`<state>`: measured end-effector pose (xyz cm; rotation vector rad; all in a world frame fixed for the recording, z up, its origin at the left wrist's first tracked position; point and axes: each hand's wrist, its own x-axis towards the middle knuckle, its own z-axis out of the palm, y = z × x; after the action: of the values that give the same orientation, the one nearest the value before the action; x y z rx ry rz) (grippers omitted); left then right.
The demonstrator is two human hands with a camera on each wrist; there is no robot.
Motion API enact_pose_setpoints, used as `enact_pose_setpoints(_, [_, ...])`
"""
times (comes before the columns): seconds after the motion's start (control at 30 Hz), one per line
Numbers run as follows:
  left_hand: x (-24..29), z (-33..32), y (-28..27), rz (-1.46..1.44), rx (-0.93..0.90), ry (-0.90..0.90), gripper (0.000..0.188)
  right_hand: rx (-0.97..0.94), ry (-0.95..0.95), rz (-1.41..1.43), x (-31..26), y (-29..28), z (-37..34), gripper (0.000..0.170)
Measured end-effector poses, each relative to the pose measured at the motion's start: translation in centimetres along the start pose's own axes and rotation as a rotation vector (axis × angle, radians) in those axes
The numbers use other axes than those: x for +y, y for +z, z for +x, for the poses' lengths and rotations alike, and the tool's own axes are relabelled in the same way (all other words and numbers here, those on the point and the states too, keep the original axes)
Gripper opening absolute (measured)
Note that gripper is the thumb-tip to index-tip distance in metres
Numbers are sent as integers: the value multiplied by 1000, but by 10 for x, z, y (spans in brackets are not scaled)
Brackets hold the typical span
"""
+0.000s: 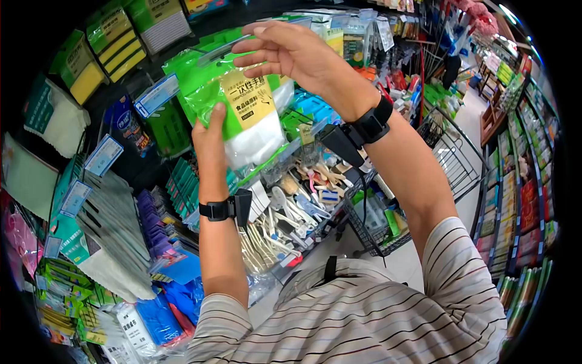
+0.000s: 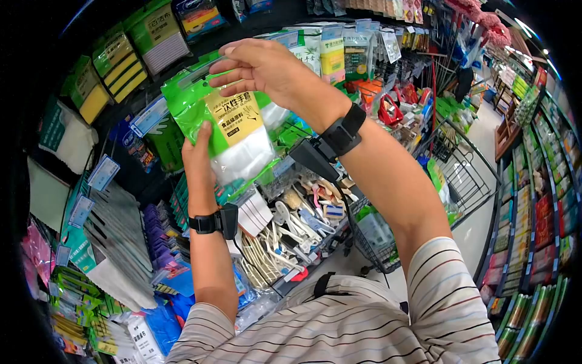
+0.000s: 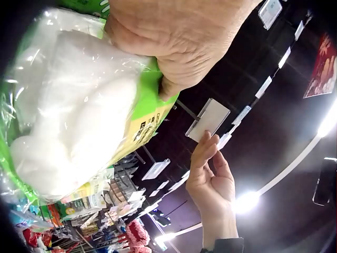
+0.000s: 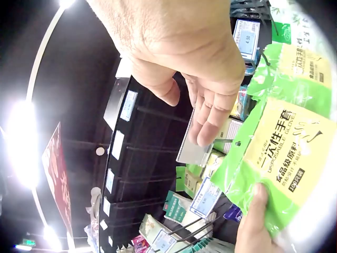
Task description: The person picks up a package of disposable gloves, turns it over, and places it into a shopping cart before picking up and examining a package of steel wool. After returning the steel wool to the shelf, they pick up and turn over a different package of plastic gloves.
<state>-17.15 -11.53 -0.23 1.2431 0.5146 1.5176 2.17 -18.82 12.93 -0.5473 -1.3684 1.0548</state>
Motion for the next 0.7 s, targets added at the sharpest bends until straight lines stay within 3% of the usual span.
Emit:
enact_pose_setpoints(0.17, [-3, 5, -5, 13, -9, 14, 38, 2, -20, 68, 6, -4, -2, 32])
enact_pose_setpoints(0.37, [-19, 25, -29, 225, 88, 83, 40, 26, -8, 145, 24, -8, -17, 42])
enact_pose_setpoints(0.43, [-31, 47, -47, 361, 101, 37, 42, -65, -80, 271, 45, -18, -22, 50])
enact_pose_setpoints(0.5, [-29, 45, -34, 273, 117, -2, 49, -8, -78, 231, 45, -10, -39, 53])
enact_pose_setpoints(0.57, [-35, 52, -38, 349, 162, 5, 44, 30, -45, 267, 56, -15, -53, 52])
enact_pose_setpoints(0.7, [-25, 20, -27, 290, 49, 58, 54, 212, 151, 85, 74, -50, -107, 53])
